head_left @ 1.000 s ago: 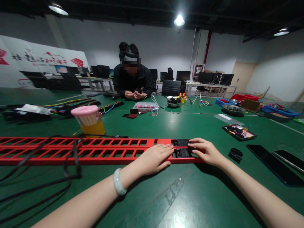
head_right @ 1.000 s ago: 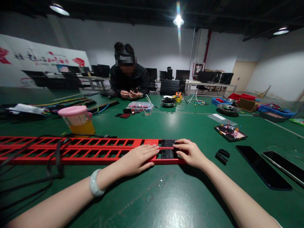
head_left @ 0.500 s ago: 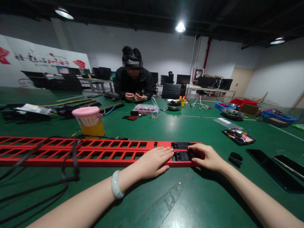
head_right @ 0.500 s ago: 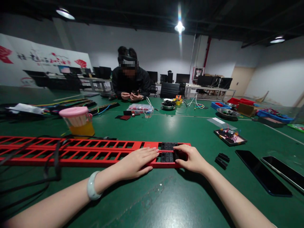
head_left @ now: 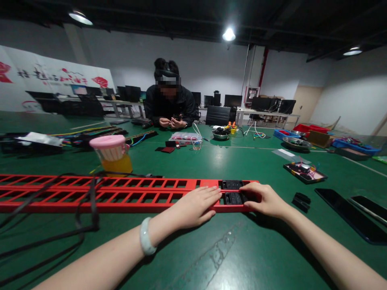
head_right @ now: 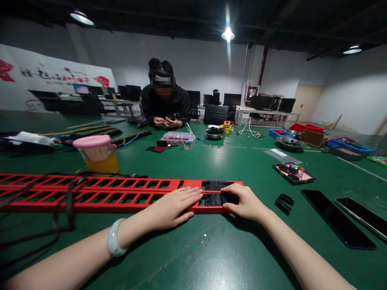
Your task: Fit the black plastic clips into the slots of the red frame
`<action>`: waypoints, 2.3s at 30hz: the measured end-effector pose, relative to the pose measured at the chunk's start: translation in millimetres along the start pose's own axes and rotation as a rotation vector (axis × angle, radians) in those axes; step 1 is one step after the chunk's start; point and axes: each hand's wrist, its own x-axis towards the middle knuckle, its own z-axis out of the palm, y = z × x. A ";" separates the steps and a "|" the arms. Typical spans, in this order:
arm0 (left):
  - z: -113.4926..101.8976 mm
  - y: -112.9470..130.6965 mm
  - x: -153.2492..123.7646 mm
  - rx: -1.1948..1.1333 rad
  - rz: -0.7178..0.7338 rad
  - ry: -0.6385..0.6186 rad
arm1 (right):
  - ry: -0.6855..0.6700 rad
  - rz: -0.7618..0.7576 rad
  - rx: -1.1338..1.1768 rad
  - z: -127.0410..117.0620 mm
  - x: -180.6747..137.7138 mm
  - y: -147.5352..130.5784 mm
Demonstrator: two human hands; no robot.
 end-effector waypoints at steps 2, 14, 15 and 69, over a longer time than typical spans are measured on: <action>0.8 -0.8 -1.0 0.004 -0.007 -0.001 | -0.006 0.007 0.000 -0.8 0.5 -1.3; -1.9 0.5 0.7 -0.018 0.013 0.006 | -0.038 -0.039 -0.025 -3.2 1.3 3.7; -1.1 0.0 0.7 -0.015 0.013 0.013 | -0.042 -0.042 -0.021 -3.5 1.5 3.9; 1.6 -3.6 2.7 0.014 0.026 0.032 | -0.237 0.996 -0.413 -95.7 -40.8 61.3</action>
